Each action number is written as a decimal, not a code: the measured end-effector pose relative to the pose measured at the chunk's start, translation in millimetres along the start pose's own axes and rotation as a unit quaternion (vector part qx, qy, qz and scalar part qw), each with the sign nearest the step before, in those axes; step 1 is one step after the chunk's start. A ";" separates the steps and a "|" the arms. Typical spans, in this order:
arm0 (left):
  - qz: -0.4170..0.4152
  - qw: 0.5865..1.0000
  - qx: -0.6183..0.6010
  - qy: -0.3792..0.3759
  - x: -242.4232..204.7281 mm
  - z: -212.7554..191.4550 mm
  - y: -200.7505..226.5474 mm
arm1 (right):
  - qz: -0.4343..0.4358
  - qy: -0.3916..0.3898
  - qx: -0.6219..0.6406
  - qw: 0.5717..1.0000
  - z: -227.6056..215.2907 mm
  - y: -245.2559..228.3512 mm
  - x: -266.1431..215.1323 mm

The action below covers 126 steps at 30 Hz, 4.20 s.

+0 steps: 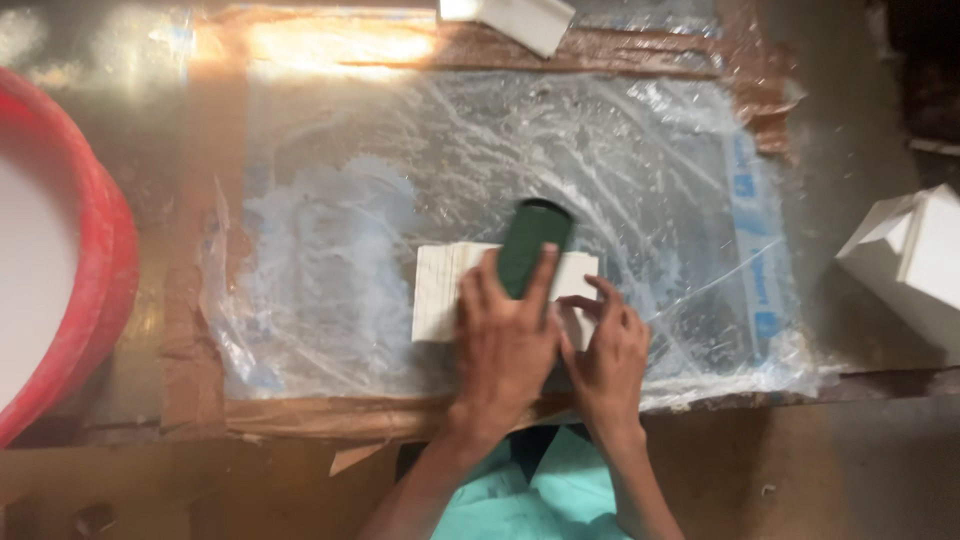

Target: The person repeatedly smooths the spine and cover of a small white booklet using a green rectangular tool on a plastic-covered table. The person opens and closes the booklet multiple times while applying pressure with the tool.

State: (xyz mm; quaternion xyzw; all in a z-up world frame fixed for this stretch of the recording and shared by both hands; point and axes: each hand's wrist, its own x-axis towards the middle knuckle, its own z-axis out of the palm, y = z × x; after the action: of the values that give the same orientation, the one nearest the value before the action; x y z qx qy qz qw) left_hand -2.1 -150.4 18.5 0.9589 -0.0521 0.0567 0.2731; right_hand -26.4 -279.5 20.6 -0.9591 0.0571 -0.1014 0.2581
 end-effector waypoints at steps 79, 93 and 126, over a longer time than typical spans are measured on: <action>-0.125 0.974 0.121 0.148 -3.2 -64.5 -130.8 | 0.051 -0.271 0.123 0.953 17.0 -33.3 68.9; -0.079 0.982 0.127 0.118 -2.9 -48.9 -89.5 | -0.080 -0.010 -0.010 0.997 -7.7 -9.6 8.4; 0.104 0.991 -0.088 -0.006 4.2 65.8 92.9 | -0.367 -0.171 -0.113 0.907 -22.0 -53.1 0.4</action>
State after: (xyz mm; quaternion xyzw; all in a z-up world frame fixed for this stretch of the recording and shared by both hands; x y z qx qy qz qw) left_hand -4.8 -264.1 11.6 0.9210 -0.1583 0.0741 0.3482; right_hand -27.9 -244.5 66.2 -0.9376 -0.3332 -0.0159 0.0987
